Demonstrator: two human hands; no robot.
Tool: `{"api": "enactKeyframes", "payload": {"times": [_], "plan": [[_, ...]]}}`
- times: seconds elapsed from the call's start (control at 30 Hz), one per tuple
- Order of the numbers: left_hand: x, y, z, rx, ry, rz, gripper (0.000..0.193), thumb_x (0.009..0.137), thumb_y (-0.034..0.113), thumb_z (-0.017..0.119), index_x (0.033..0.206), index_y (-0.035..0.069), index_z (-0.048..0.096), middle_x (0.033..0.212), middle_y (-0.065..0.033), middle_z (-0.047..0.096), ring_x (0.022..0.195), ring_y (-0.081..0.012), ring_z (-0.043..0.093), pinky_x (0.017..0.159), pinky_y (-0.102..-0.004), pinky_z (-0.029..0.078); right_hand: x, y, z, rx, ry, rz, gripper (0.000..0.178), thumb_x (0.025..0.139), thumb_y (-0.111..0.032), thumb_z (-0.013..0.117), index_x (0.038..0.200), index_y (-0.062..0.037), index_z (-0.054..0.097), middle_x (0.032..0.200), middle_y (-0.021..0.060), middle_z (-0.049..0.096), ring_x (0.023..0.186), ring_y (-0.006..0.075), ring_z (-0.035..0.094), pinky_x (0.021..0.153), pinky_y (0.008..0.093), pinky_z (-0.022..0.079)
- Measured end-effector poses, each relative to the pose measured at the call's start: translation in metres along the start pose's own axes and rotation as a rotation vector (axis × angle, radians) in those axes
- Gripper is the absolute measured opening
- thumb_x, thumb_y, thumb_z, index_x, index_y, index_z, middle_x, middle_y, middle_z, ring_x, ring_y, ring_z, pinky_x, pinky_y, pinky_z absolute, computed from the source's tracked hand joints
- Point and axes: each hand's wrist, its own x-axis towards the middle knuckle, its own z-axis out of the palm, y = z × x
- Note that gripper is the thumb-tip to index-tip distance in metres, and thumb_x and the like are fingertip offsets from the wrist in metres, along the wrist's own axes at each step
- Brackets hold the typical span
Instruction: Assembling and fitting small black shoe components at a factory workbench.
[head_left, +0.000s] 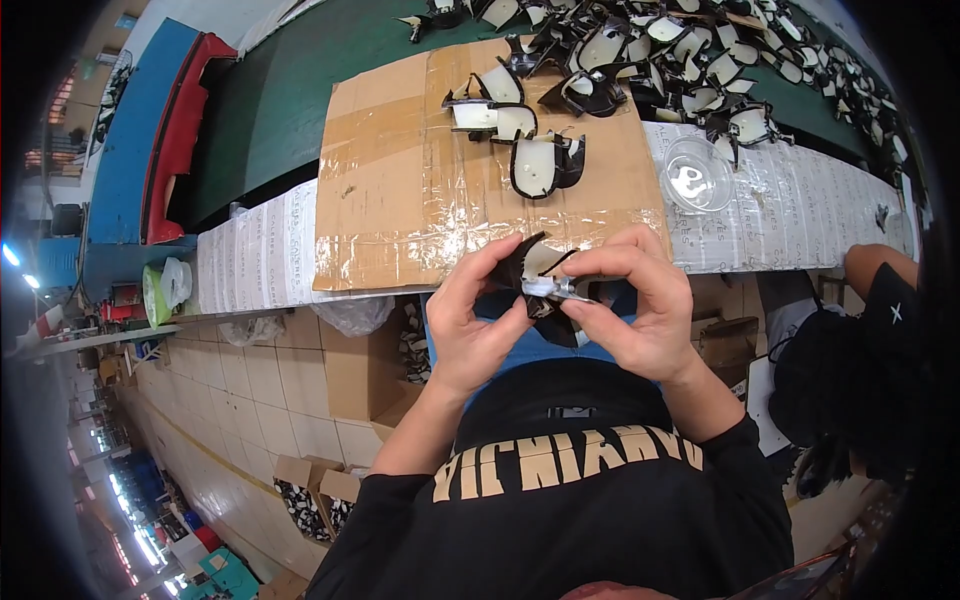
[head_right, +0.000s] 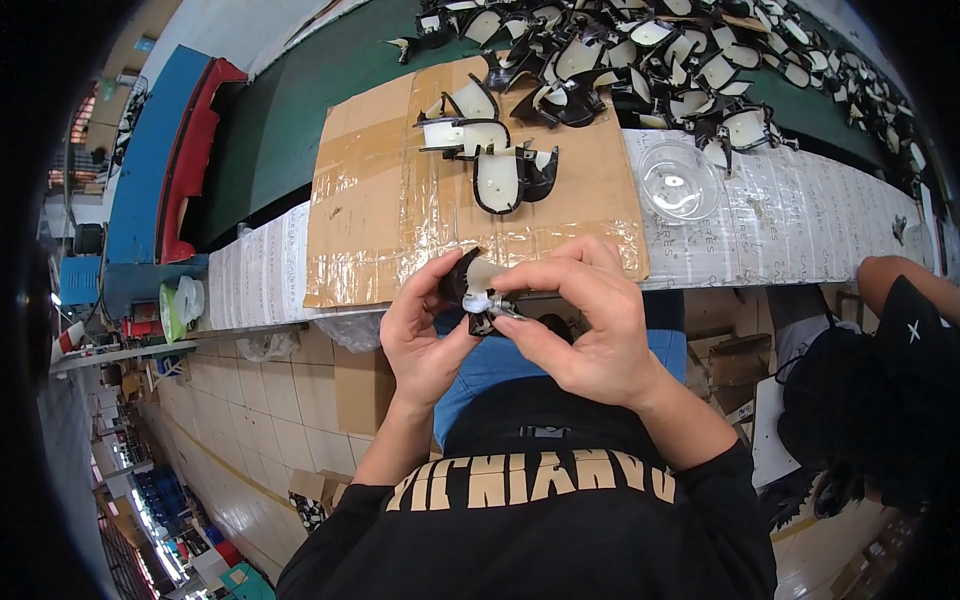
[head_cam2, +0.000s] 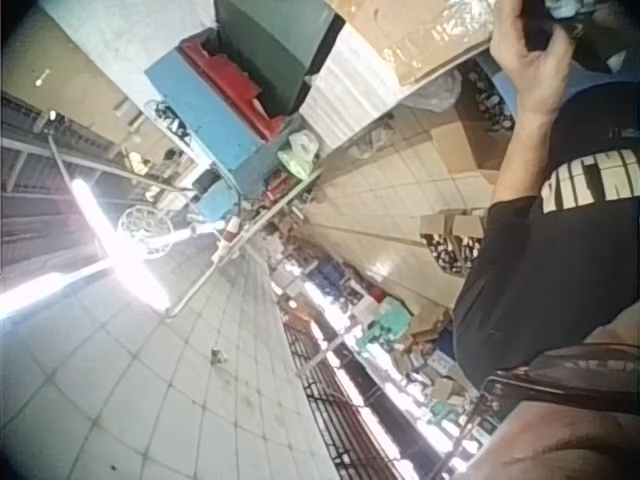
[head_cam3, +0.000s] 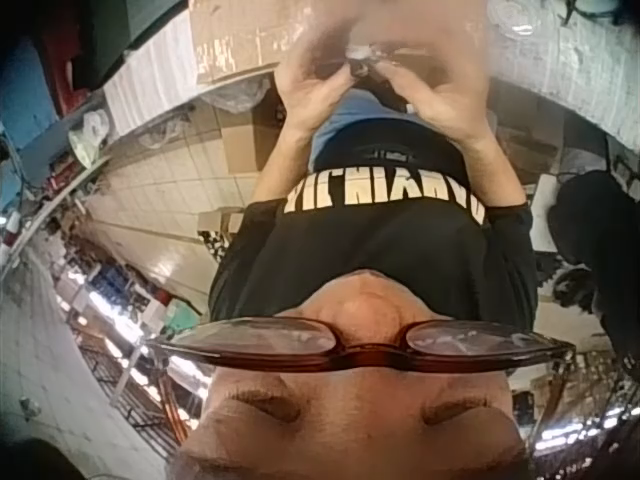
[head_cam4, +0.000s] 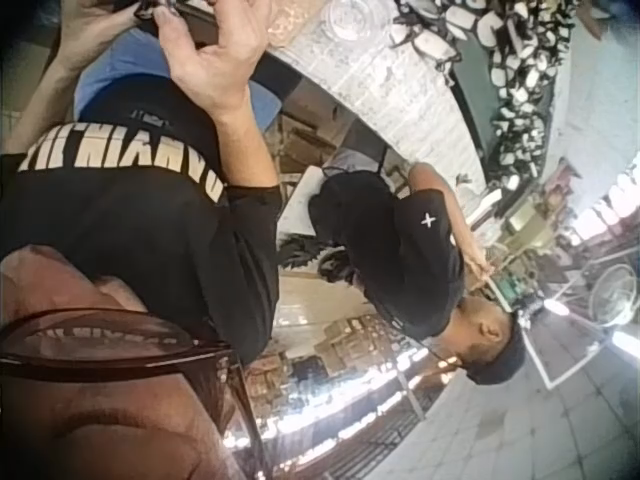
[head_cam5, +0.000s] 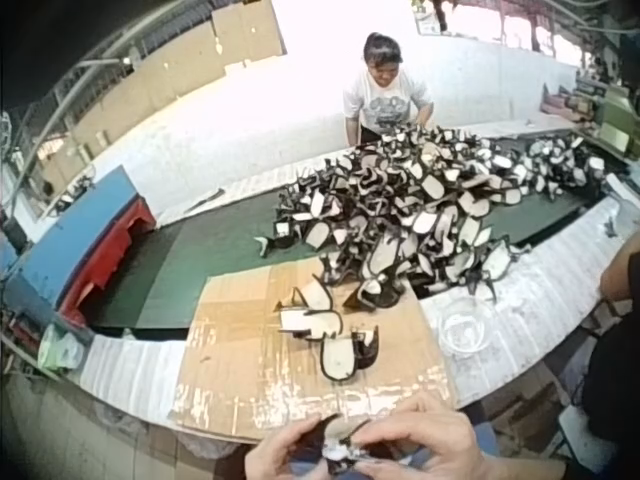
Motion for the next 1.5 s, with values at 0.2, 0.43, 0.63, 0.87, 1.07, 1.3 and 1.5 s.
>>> {"api": "enactKeyframes", "payload": {"times": [0.2,0.43,0.63,0.87,1.07,1.3,1.5], "plan": [[-0.004,-0.004,-0.005,-0.004,-0.044,-0.067,0.062,0.081,-0.007,0.078,0.137,-0.006,0.054,0.124,-0.0130,0.067,0.109,-0.0165,0.066,0.094,-0.0298,0.054,-0.002,-0.002,-0.009,0.209,0.030,0.092,0.030,0.075,-0.003,0.081,0.104,-0.0059,0.074,0.094,0.0050,0.070,0.085,0.0165,0.060,0.075,0.0270,0.048],[-0.005,-0.003,-0.002,0.030,-0.004,-0.068,0.061,0.072,-0.004,0.074,0.132,0.001,0.063,0.107,-0.0090,0.069,0.090,-0.0129,0.066,0.080,-0.0260,0.054,0.001,0.009,0.000,0.010,0.058,0.031,0.031,0.074,-0.005,0.083,0.104,-0.0063,0.074,0.090,0.0031,0.069,0.084,0.0182,0.058,0.077,0.0288,0.046],[-0.006,0.001,-0.002,0.087,-0.005,-0.046,0.063,0.070,-0.002,0.074,0.132,0.003,0.065,0.104,-0.0087,0.070,0.086,-0.0124,0.066,0.077,-0.0250,0.053,0.003,0.008,0.004,-0.102,0.042,0.001,0.032,0.071,-0.010,0.085,0.101,-0.0082,0.075,0.090,0.0013,0.071,0.081,0.0199,0.056,0.077,0.0317,0.043],[-0.007,0.003,-0.003,0.142,-0.024,-0.048,0.067,0.070,-0.006,0.073,0.136,0.001,0.061,0.101,-0.0061,0.069,0.086,-0.0094,0.064,0.078,-0.0239,0.052,0.009,0.006,0.002,-0.266,0.117,-0.109,0.031,0.070,-0.011,0.085,0.099,-0.0085,0.075,0.093,0.0003,0.073,0.080,0.0195,0.057,0.080,0.0317,0.040],[-0.006,0.005,-0.003,0.184,-0.048,-0.037,0.069,0.070,-0.009,0.071,0.138,-0.003,0.058,0.097,-0.0031,0.068,0.086,-0.0074,0.063,0.078,-0.0226,0.052,0.012,0.011,0.003,-0.322,0.166,-0.156,0.031,0.070,-0.010,0.085,0.100,-0.0083,0.075,0.091,-0.0002,0.073,0.080,0.0201,0.058,0.080,0.0323,0.040],[-0.007,0.000,-0.004,0.050,-0.023,-0.141,0.067,0.072,-0.007,0.072,0.138,0.002,0.060,0.104,-0.0076,0.071,0.087,-0.0091,0.067,0.075,-0.0236,0.055,0.014,0.016,-0.004,-0.388,0.216,-0.127,0.030,0.071,-0.009,0.084,0.100,-0.0080,0.075,0.089,0.0002,0.073,0.080,0.0196,0.058,0.080,0.0322,0.039],[-0.009,-0.004,-0.007,-0.294,-0.050,-0.330,0.069,0.079,-0.017,0.066,0.144,-0.009,0.046,0.125,-0.0144,0.065,0.107,-0.0151,0.066,0.090,-0.0263,0.055,0.009,0.010,-0.003,-0.269,0.184,-0.061,0.029,0.073,-0.008,0.083,0.101,-0.0075,0.074,0.090,0.0010,0.073,0.081,0.0191,0.058,0.081,0.0318,0.040]]}}
